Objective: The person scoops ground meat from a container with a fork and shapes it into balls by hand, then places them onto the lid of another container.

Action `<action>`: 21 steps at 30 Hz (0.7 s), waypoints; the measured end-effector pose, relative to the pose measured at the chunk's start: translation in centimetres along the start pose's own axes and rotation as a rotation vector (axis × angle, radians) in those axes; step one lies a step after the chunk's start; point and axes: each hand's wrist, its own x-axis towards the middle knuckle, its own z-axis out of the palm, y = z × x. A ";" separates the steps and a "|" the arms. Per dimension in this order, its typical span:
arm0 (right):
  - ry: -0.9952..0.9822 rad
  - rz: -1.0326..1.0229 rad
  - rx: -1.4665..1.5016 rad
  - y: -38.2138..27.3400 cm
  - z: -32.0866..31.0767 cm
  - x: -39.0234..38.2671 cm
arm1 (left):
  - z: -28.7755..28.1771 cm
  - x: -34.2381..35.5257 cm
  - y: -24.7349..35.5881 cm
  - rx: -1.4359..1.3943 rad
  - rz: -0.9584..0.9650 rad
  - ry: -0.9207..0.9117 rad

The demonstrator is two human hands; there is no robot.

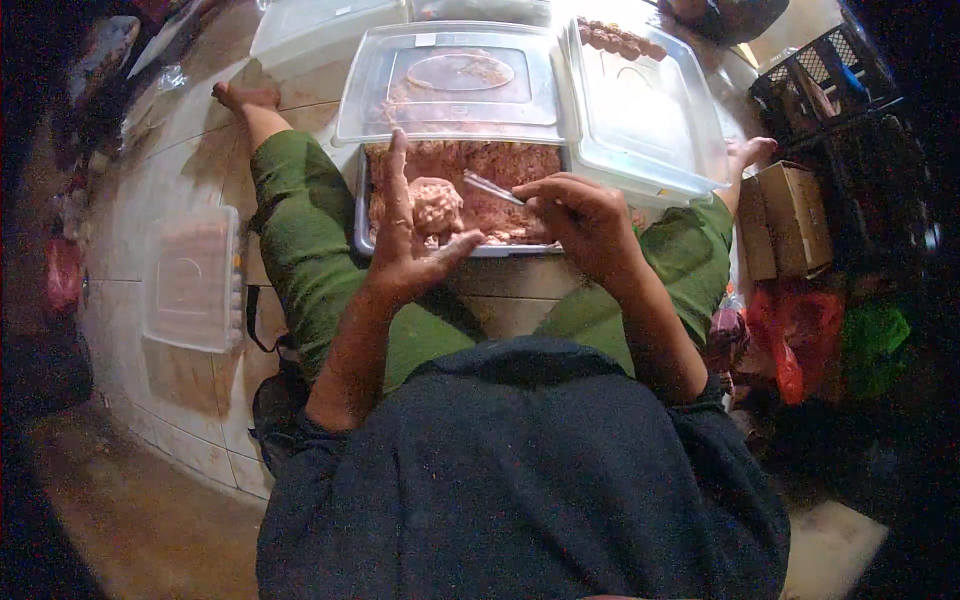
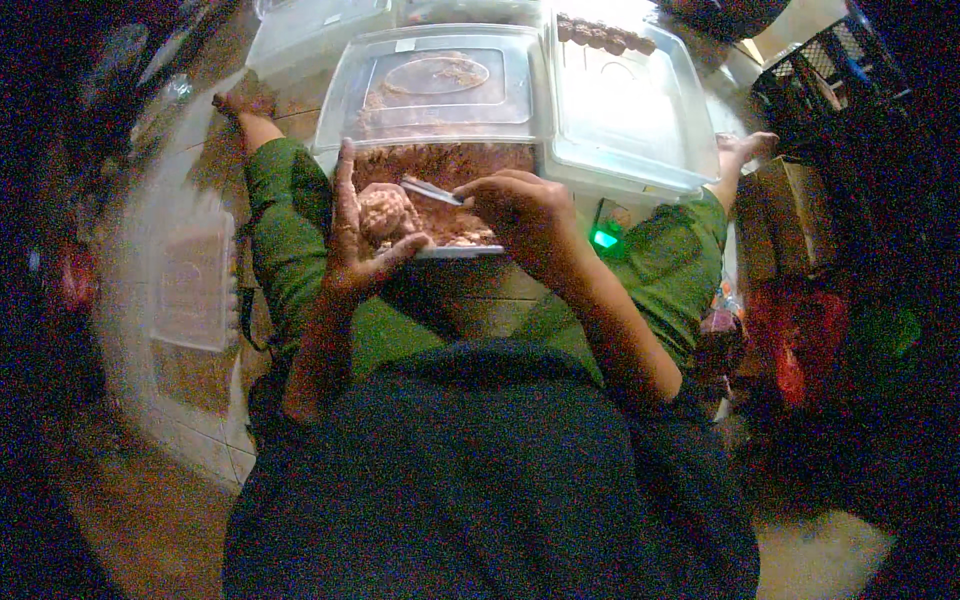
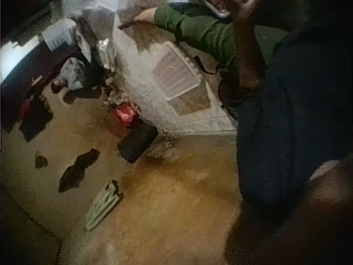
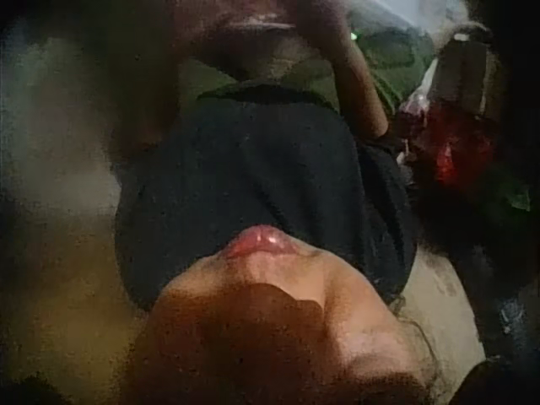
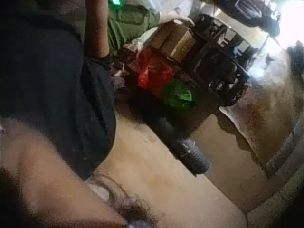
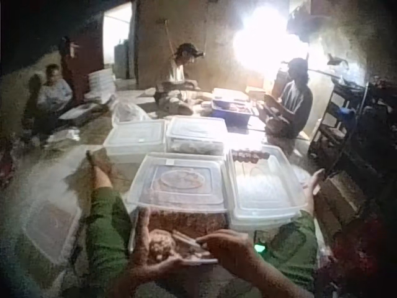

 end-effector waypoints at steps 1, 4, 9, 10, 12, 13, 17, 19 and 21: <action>0.009 0.071 0.060 0.9 0.4 -0.5 | 0.5 0.2 0.0 -0.037 0.001 0.046; -0.013 0.084 0.037 0.7 1.2 -1.0 | 1.1 0.5 -0.3 0.027 -0.032 0.098; 0.031 -0.120 -0.031 -0.6 2.6 -1.0 | -0.4 0.2 -1.7 -0.025 -0.135 -0.050; 0.070 -0.174 -0.087 -0.7 2.6 -0.8 | -0.3 0.1 -1.0 -0.009 -0.099 -0.054; 0.041 -0.285 -0.127 -0.5 2.5 -0.6 | -0.3 0.1 -0.3 -0.183 -0.173 -0.054; 0.027 -0.340 -0.147 -0.5 2.5 -0.6 | -0.2 0.1 -0.1 -0.220 -0.137 -0.062; -0.011 -0.280 -0.236 -1.2 2.2 0.0 | -0.5 0.0 -0.9 -0.035 -0.066 -0.030; -0.030 -0.264 -0.136 -1.1 1.5 0.3 | -0.7 -0.2 -1.3 -0.033 -0.101 -0.010; -0.011 -0.199 -0.052 -1.6 1.2 0.4 | -0.6 -0.2 -1.4 0.028 -0.087 0.029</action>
